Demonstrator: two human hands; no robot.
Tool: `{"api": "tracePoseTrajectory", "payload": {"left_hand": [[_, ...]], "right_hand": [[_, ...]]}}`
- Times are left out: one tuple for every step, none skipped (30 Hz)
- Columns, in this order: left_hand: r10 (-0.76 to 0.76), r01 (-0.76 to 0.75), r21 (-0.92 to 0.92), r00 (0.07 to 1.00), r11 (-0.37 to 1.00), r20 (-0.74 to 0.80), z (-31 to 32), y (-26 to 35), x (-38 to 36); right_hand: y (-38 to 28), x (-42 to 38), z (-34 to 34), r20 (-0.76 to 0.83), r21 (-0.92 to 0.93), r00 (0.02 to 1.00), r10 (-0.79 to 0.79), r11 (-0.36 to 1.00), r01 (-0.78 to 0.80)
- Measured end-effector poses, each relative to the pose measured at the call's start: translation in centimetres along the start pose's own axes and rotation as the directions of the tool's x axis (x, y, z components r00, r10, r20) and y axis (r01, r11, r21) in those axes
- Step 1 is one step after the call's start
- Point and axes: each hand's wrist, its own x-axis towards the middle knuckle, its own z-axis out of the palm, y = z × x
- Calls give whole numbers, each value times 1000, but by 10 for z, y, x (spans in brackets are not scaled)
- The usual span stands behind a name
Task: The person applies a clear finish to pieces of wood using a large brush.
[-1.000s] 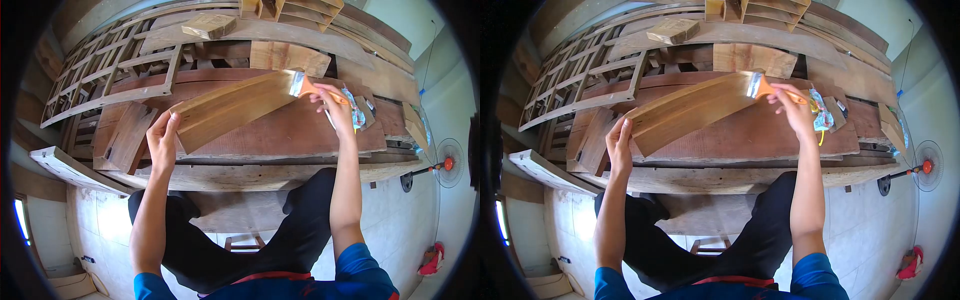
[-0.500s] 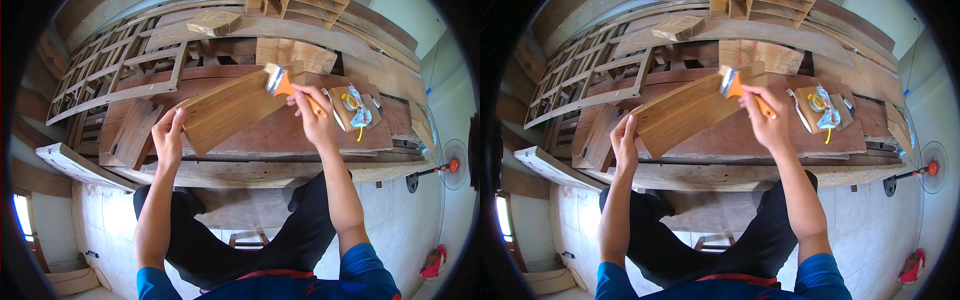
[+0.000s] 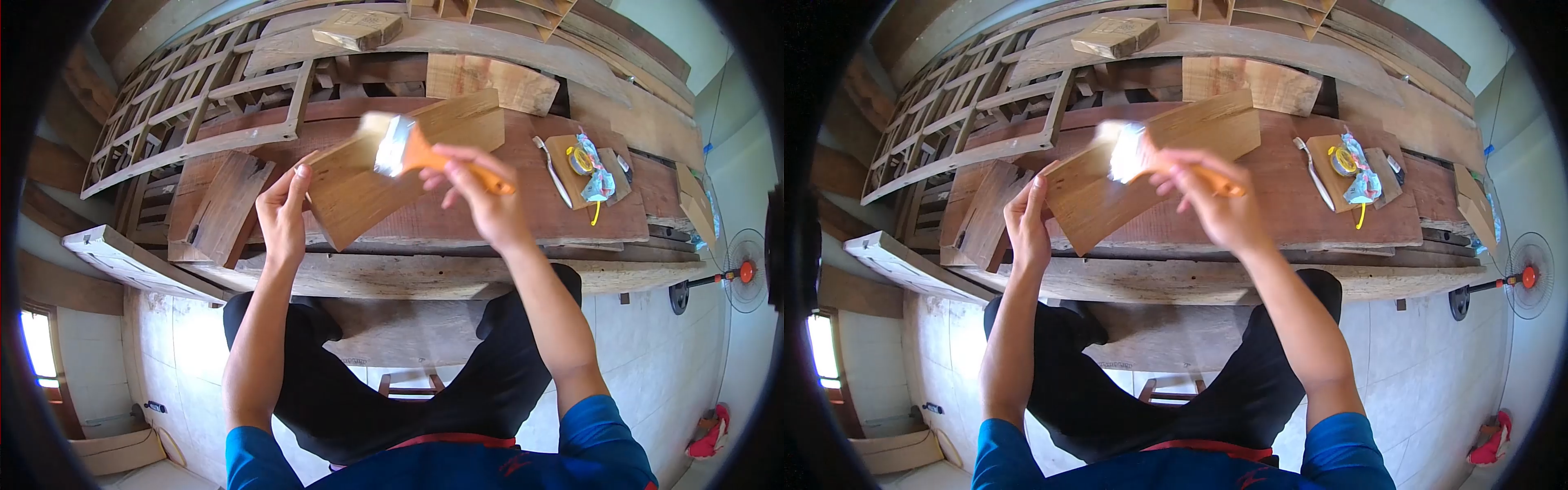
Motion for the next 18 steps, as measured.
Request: {"api": "tracePoseTrajectory", "payload": {"left_hand": [[2, -2, -9, 1000, 1000, -5, 0, 0, 1], [3, -4, -20, 1000, 1000, -10, 0, -1, 2], [4, -4, -30, 1000, 1000, -15, 1, -1, 2], [4, -5, -38, 1000, 999, -22, 3, 1, 1], [4, -6, -43, 1000, 999, -29, 5, 4, 1], [5, -7, -47, 999, 999, -37, 6, 5, 0], [7, -7, -16, 1000, 1000, -6, 1, 3, 1], [55, -55, 20, 999, 998, -1, 3, 3, 0], [103, -103, 55, 995, 993, 6, 5, 7, -1], [152, -152, 89, 988, 984, 13, 7, 10, -2], [148, -151, 108, 988, 983, 35, 6, 10, -3], [143, -149, 127, 988, 981, 55, 3, 10, -3], [138, -148, 148, 988, 978, 73, 1, 10, -4], [132, -141, 134, 989, 981, 69, 1, 10, -4], [125, -133, 121, 990, 984, 65, 2, 11, -4], [118, -124, 109, 991, 986, 59, 2, 11, -4], [83, -87, 82, 995, 993, 47, 2, 9, -4], [84, -87, 80, 996, 993, 34, 2, 8, -4]], "right_hand": [[-1, 6, -17, -97, -113, 995, 15, 993, -26], [3, 11, -38, -160, -169, 987, -10, 985, -17], [10, 15, -59, -248, -174, 968, 25, 982, -70], [13, 18, -78, -326, -232, 945, 35, 966, -116], [20, 20, -97, -393, -273, 919, 13, 953, -130], [24, 22, -105, -457, -309, 889, -13, 940, -146], [29, 24, -110, -481, -349, 876, -46, 926, -143], [35, 24, -115, -503, -386, 861, -79, 911, -142], [33, 24, -114, -523, -423, 845, -113, 895, -142], [32, 23, -111, -510, -451, 852, -117, 880, -149], [32, 21, -105, -495, -478, 860, -121, 865, -154], [28, 20, -95, -479, -505, 869, -124, 849, -157], [23, 17, -82, -431, -544, 887, -166, 832, -109], [15, 12, -69, -374, -556, 914, -160, 827, -83], [9, 8, -55, -312, -555, 929, -201, 832, -6], [3, 5, -41, -249, -548, 938, -243, 833, 70], [-4, 0, -27, -209, -512, 953, -221, 855, 86], [-3, -5, -17, -161, -450, 967, -198, 887, 107]]}}
